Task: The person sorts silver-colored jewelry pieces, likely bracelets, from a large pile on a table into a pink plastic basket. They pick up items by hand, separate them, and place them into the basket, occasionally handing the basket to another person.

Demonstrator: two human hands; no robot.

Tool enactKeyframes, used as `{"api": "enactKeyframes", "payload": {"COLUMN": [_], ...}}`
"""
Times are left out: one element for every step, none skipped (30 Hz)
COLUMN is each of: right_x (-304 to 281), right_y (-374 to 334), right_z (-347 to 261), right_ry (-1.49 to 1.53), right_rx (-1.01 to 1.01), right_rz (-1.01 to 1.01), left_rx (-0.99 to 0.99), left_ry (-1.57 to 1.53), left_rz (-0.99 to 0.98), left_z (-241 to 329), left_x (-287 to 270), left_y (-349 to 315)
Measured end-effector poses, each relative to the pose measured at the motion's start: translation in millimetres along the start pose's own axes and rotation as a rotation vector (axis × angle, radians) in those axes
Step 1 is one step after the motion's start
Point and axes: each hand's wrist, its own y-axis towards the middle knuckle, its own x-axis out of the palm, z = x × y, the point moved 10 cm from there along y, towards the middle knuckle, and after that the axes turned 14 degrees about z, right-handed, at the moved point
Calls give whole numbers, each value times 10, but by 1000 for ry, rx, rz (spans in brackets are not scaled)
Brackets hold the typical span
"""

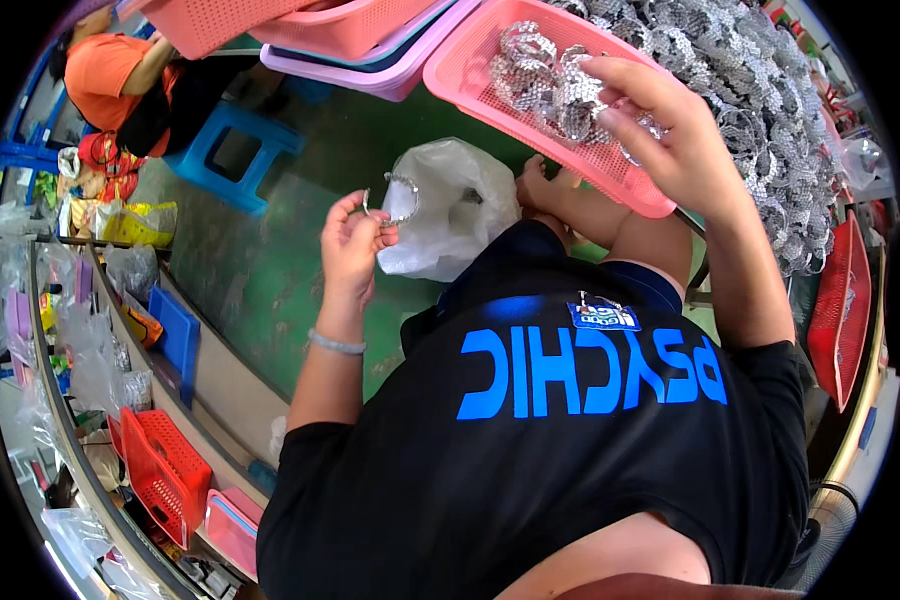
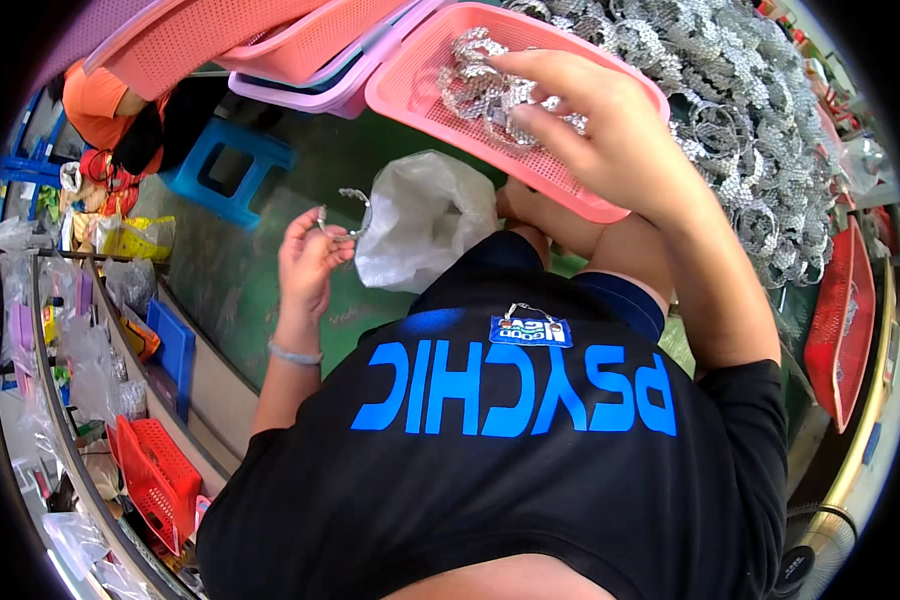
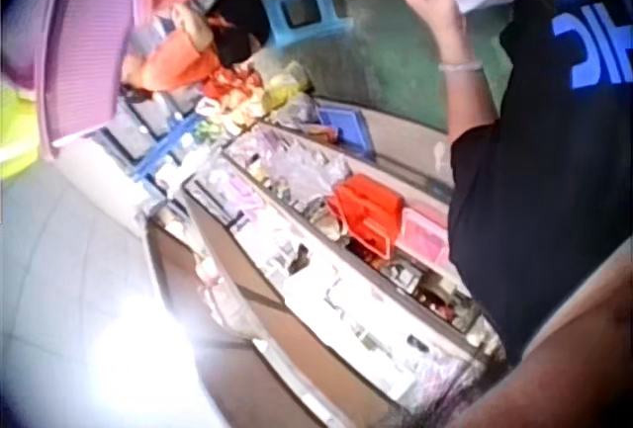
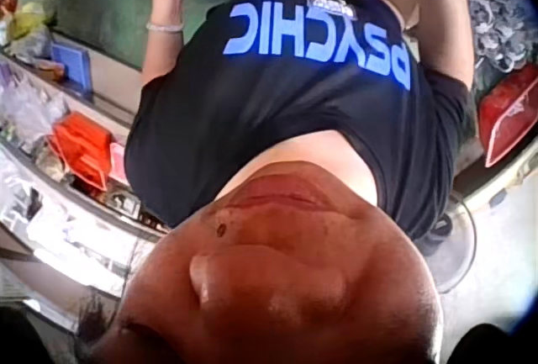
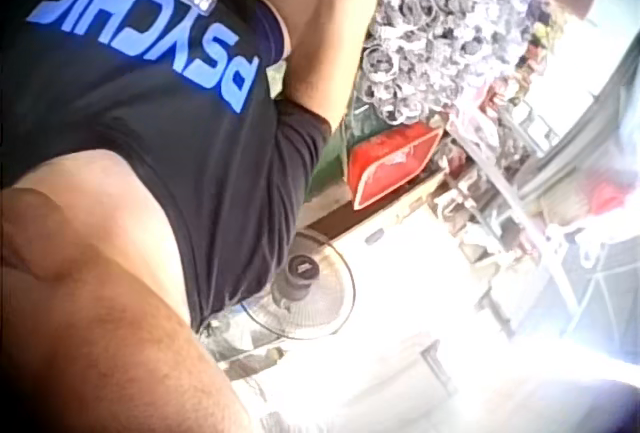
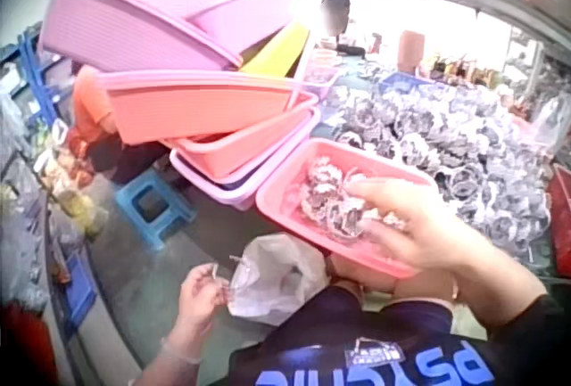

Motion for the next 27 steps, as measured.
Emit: {"api": "enactKeyframes", "payload": {"right_x": [-31,-67,-105,-144,-196,-249,-263,-286,-311,-311,-296,-279,-263,-251,-245,-238,-259,-289,-318,-328,-338,-325,-330,-350,-366,-386,-418], "right_y": [-22,-39,-57,-64,-60,-66,-79,-90,-97,-113,-103,-110,-123,-136,-148,-150,-148,-148,-159,-196,-245,-276,-284,-275,-268,-270,-269], "right_z": [105,200,292,368,416,480,586,684,734,807,815,858,847,845,857,844,863,883,906,912,901,883,821,817,820,834,903], "right_ry": [-53,-64,-81,-103,-94,-141,-178,-213,-287,-282,-305,-329,-298,-355,-369,-382,-393,-397,-402,-411,-420,-423,-422,-432,-443,-454,-476], "right_rx": [45,70,94,117,134,121,159,197,196,300,297,294,196,82,46,9,33,58,84,85,87,83,39,45,50,56,11], "right_rz": [-22,-29,-34,-35,-17,10,-18,-47,-45,-61,-80,-98,-64,-47,-54,-62,-86,-110,-135,-161,-186,-213,-203,-176,-150,-123,-73], "left_rx": [-51,-125,-192,-255,-295,-336,-376,-419,-449,-476,-491,-503,-516,-492,-476,-459,-424,-415,-407,-400,-397,-382,-368,-350,-321,-313,-305], "left_ry": [9,5,41,76,109,145,162,110,200,290,370,450,532,530,530,529,540,523,506,488,467,500,532,561,603,617,636], "left_rz": [45,50,57,58,76,89,102,38,3,-27,-58,-90,-124,-172,-220,-266,-290,-299,-310,-320,-340,-349,-358,-366,-372,-378,-381], "left_z": [-253,-503,-745,-975,-1209,-1386,-1458,-1654,-1794,-1909,-2035,-2164,-2250,-2273,-2248,-2218,-2155,-2049,-1954,-1859,-1761,-1715,-1679,-1634,-1562,-1567,-1566], "left_x": [-112,-132,-129,-100,-88,-34,53,171,258,318,361,395,443,521,590,655,684,712,739,762,791,758,718,692,685,683,674], "left_y": [127,205,290,383,499,595,619,719,758,771,794,827,838,873,846,811,786,730,686,643,594,585,585,583,564,562,564]}}
